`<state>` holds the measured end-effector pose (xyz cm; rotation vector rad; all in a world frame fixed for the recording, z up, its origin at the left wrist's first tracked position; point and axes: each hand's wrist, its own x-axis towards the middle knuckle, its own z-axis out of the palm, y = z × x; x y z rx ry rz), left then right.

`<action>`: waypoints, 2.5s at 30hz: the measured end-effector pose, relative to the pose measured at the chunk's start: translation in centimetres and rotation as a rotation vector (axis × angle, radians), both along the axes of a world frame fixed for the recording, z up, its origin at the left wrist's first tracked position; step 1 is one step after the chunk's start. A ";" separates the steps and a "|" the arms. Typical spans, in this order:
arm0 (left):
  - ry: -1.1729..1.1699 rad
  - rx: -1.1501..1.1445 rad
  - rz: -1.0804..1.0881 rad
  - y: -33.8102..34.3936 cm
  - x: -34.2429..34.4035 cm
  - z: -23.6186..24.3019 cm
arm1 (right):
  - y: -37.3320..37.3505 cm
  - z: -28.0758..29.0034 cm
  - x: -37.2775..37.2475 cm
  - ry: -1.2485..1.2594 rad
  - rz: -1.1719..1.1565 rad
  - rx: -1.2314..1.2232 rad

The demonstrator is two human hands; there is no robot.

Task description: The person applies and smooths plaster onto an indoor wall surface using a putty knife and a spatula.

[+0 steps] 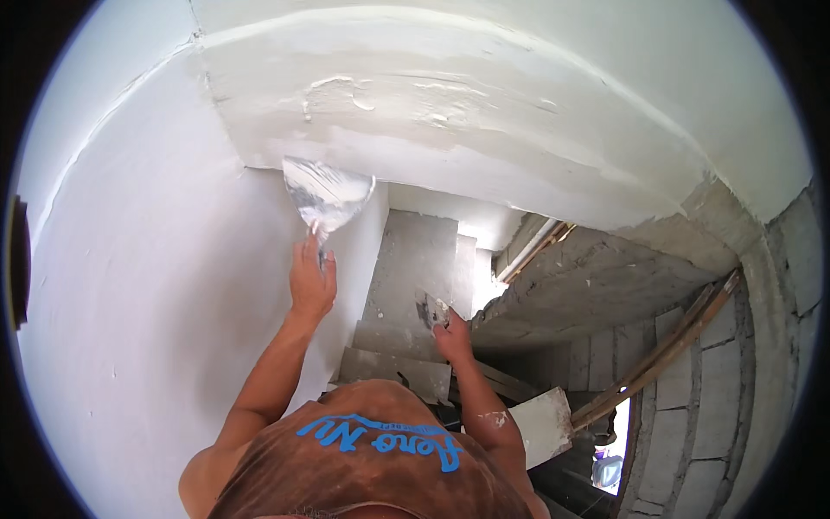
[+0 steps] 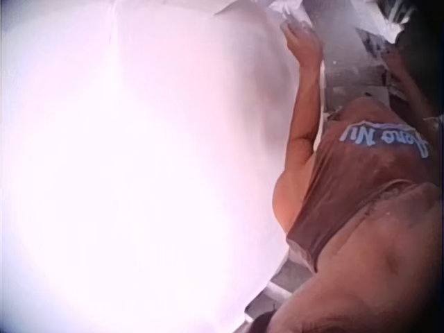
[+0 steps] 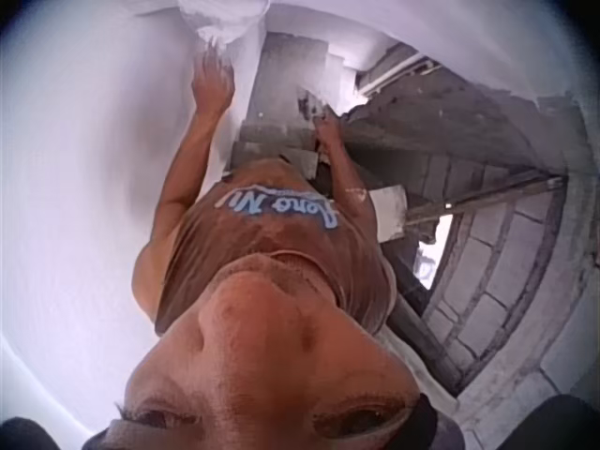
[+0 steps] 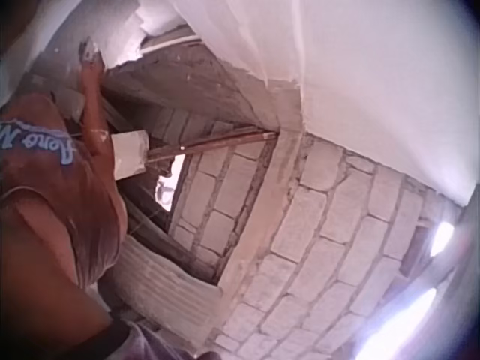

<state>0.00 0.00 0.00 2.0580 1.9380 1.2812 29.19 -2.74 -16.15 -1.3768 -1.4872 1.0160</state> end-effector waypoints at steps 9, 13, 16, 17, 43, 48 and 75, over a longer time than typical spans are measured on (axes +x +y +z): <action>-0.037 0.302 0.014 2.8 1.3 10.2 | -2.2 0.9 -1.6 -0.209 0.040 -0.097; 0.019 0.308 0.022 4.3 1.2 8.5 | -3.1 0.4 -1.8 -0.222 0.032 -0.129; 0.026 0.166 0.028 3.7 1.1 5.5 | -3.6 0.7 -1.4 -0.133 0.015 -0.177; 0.025 0.167 0.021 3.4 1.1 4.4 | -3.8 0.3 -1.0 -0.134 -0.010 -0.176; -0.009 -0.047 -0.170 2.2 4.9 -5.8 | -6.0 -4.2 3.1 -0.226 -0.225 -0.133; -1.094 -0.458 -0.621 -3.5 4.8 -7.0 | -3.7 -2.2 3.6 1.110 -0.404 -0.270; -0.523 -0.618 -0.613 -3.3 -0.3 -12.6 | 4.9 30.5 19.6 -0.143 -1.025 0.730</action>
